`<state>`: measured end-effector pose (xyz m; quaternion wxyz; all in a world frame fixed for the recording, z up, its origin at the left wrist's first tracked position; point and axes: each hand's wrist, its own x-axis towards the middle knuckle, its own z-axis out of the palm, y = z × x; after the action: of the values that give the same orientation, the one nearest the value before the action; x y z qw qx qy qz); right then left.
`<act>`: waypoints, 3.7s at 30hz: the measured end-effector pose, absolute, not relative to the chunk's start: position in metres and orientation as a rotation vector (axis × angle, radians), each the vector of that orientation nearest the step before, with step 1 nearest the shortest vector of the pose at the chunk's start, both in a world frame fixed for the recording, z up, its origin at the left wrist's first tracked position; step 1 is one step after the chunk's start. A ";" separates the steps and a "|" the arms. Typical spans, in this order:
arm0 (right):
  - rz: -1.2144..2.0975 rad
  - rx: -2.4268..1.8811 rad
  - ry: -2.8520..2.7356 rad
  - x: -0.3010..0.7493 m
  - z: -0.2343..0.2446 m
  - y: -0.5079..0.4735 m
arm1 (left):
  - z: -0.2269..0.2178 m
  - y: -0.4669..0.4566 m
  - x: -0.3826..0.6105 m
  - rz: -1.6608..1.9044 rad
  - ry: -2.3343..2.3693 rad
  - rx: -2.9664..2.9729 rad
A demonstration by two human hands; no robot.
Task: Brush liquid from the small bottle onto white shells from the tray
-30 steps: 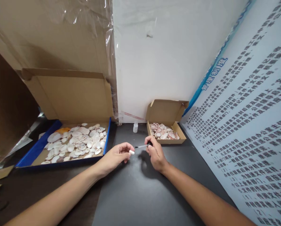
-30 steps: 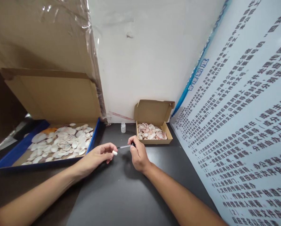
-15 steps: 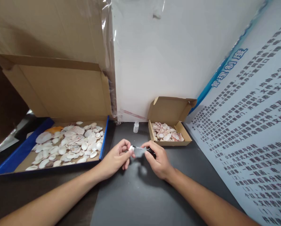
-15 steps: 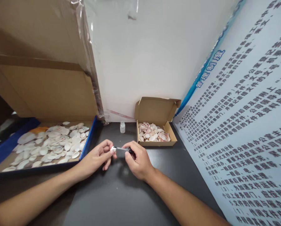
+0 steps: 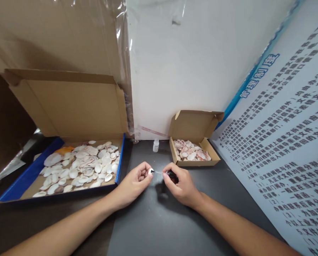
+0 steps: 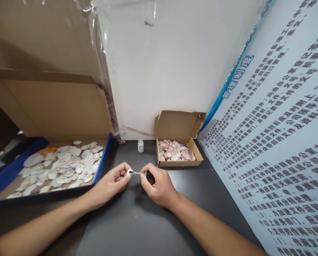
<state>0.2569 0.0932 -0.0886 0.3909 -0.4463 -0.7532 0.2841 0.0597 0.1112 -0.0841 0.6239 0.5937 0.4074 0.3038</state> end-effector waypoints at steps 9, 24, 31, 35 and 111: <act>0.657 -1.230 -1.841 0.257 -0.088 0.095 | -0.081 0.111 0.060 0.693 0.958 1.421; 0.656 -1.213 -1.972 0.256 -0.086 0.092 | -0.080 0.111 0.060 0.680 0.947 1.421; 0.719 -1.192 -1.946 0.258 -0.088 0.093 | -0.081 0.112 0.059 0.669 0.905 1.385; 0.731 -1.174 -1.966 0.261 -0.087 0.092 | -0.084 0.113 0.058 0.624 0.868 1.351; 0.339 -0.780 -1.990 0.251 -0.076 0.081 | -0.078 0.111 0.055 0.598 0.833 1.376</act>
<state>0.2511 0.0811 -0.0765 0.4697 -0.3181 -0.8119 0.1382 0.0549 0.1113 -0.0781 0.6539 0.6067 0.3671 0.2638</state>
